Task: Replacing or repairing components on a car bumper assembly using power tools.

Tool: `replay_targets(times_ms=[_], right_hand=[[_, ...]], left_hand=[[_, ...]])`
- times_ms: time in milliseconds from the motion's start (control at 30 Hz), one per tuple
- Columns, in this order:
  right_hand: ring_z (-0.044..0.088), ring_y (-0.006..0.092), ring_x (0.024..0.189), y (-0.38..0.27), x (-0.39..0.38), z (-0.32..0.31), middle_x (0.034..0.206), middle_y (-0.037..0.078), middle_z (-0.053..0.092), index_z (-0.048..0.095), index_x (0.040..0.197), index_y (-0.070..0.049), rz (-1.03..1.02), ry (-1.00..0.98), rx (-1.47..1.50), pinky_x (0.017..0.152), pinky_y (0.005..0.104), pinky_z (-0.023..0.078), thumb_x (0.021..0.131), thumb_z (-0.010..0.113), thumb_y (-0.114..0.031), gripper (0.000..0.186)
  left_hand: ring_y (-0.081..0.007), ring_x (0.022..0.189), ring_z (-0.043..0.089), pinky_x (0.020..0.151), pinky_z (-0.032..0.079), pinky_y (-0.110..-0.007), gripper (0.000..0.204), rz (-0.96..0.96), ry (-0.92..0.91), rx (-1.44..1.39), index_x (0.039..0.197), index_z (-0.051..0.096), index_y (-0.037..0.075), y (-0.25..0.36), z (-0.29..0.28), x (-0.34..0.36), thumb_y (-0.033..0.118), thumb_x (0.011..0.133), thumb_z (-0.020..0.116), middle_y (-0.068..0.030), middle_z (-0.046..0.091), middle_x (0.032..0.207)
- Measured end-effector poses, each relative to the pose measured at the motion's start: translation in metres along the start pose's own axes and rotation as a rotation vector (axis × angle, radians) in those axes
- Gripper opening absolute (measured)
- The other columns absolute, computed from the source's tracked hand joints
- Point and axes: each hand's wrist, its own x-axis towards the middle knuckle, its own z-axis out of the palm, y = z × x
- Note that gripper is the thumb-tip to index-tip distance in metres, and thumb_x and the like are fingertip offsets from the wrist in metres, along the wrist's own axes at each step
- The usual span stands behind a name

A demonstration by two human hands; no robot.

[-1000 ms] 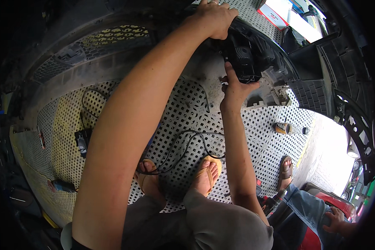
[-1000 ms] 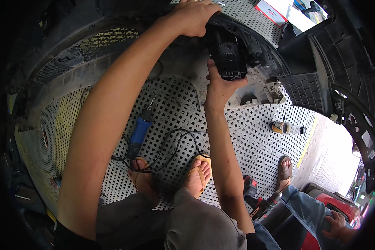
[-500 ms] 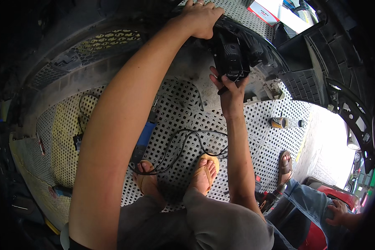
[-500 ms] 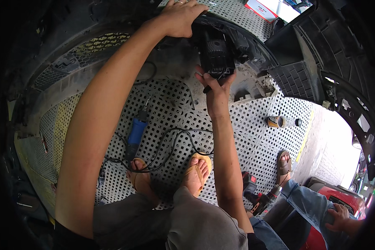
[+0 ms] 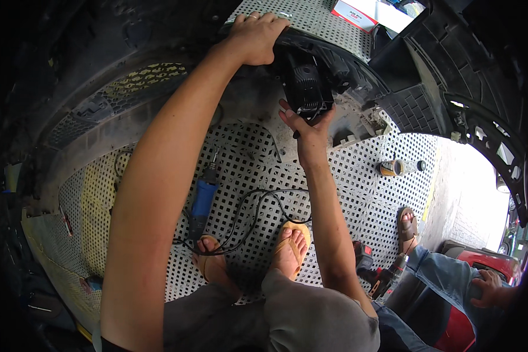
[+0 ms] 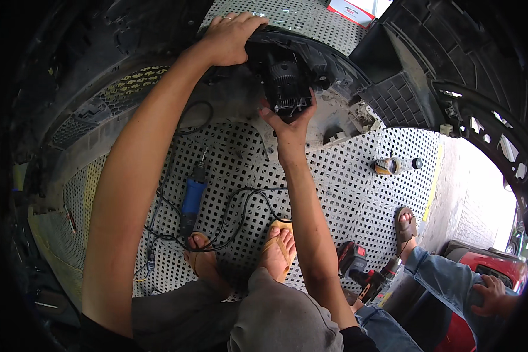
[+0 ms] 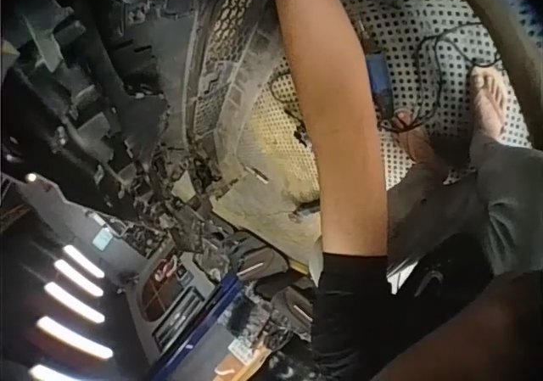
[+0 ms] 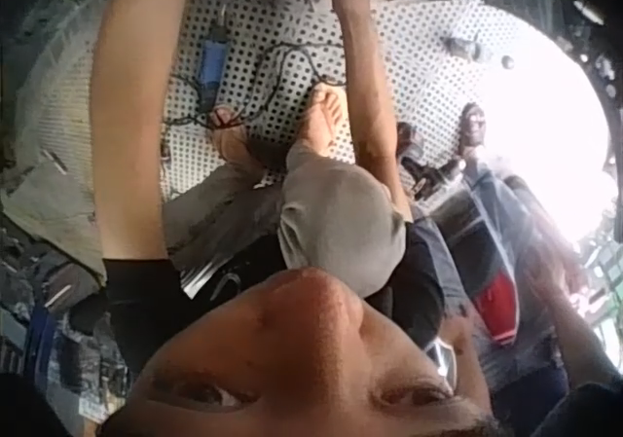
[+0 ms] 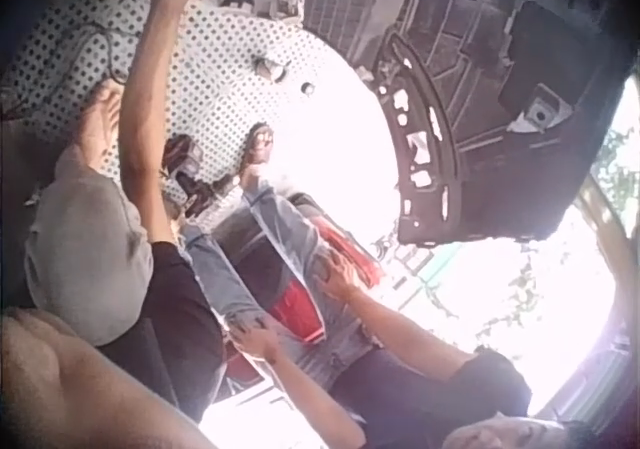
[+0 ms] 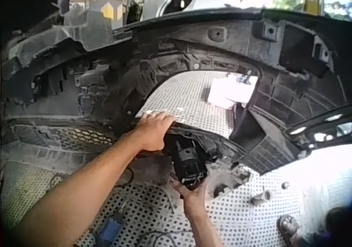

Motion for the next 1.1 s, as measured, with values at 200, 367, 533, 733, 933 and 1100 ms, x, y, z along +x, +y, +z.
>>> replay_targets(times_ms=[200,367,533,733,933,1100], right_hand=[[0.061,0.0206,0.112,0.006,0.004,0.002,0.133,0.014,0.05,0.014,0.154,-0.01,-0.041,0.052,-0.049,0.096,0.0389,0.056,0.081,0.079,0.009,0.1],[0.063,0.0214,0.107,0.0,-0.001,0.008,0.13,0.016,0.051,0.014,0.153,-0.009,-0.03,0.073,-0.017,0.087,0.0359,0.06,0.082,0.08,0.007,0.099],[0.065,0.0223,0.105,-0.001,0.001,0.02,0.129,0.021,0.05,0.015,0.148,-0.001,-0.058,0.219,-0.207,0.063,0.0306,0.064,0.08,0.085,-0.001,0.098],[0.073,0.0226,0.075,-0.008,0.02,0.026,0.105,0.02,0.065,0.023,0.129,-0.002,-0.037,0.287,-0.32,0.054,0.0294,0.059,0.084,0.081,-0.004,0.074],[0.069,0.0184,0.061,-0.005,0.011,0.023,0.103,0.021,0.064,0.025,0.12,-0.002,-0.006,0.283,-0.295,0.043,0.0249,0.049,0.082,0.082,-0.007,0.069],[0.067,0.0164,0.06,-0.006,0.011,0.022,0.099,0.019,0.064,0.026,0.12,-0.003,-0.009,0.291,-0.302,0.043,0.024,0.045,0.081,0.085,-0.009,0.071]], left_hand=[[-0.0309,0.138,0.051,0.114,0.038,-0.051,0.093,-0.008,-0.006,-0.063,0.15,0.049,0.023,-0.002,-0.003,-0.001,0.011,0.066,0.088,-0.0049,0.055,0.147],[-0.031,0.137,0.053,0.113,0.038,-0.051,0.1,0.009,0.025,-0.038,0.15,0.049,0.022,0.003,-0.005,-0.007,0.027,0.061,0.097,-0.0043,0.057,0.145],[-0.0309,0.135,0.055,0.112,0.039,-0.05,0.104,0.014,0.052,-0.033,0.15,0.05,0.021,0.005,0.0,-0.009,0.036,0.059,0.099,-0.0032,0.059,0.142],[-0.0306,0.131,0.058,0.109,0.041,-0.049,0.103,0.01,0.137,-0.009,0.147,0.053,0.02,0.006,-0.001,-0.006,0.039,0.057,0.098,-0.0049,0.062,0.137],[-0.0298,0.13,0.058,0.108,0.042,-0.049,0.102,0.022,0.144,-0.008,0.145,0.054,0.02,0.007,0.002,-0.013,0.039,0.056,0.098,-0.005,0.063,0.136],[-0.0296,0.13,0.058,0.109,0.042,-0.048,0.102,0.011,0.124,-0.022,0.145,0.055,0.02,0.012,-0.006,-0.009,0.041,0.056,0.098,-0.0048,0.063,0.137]])
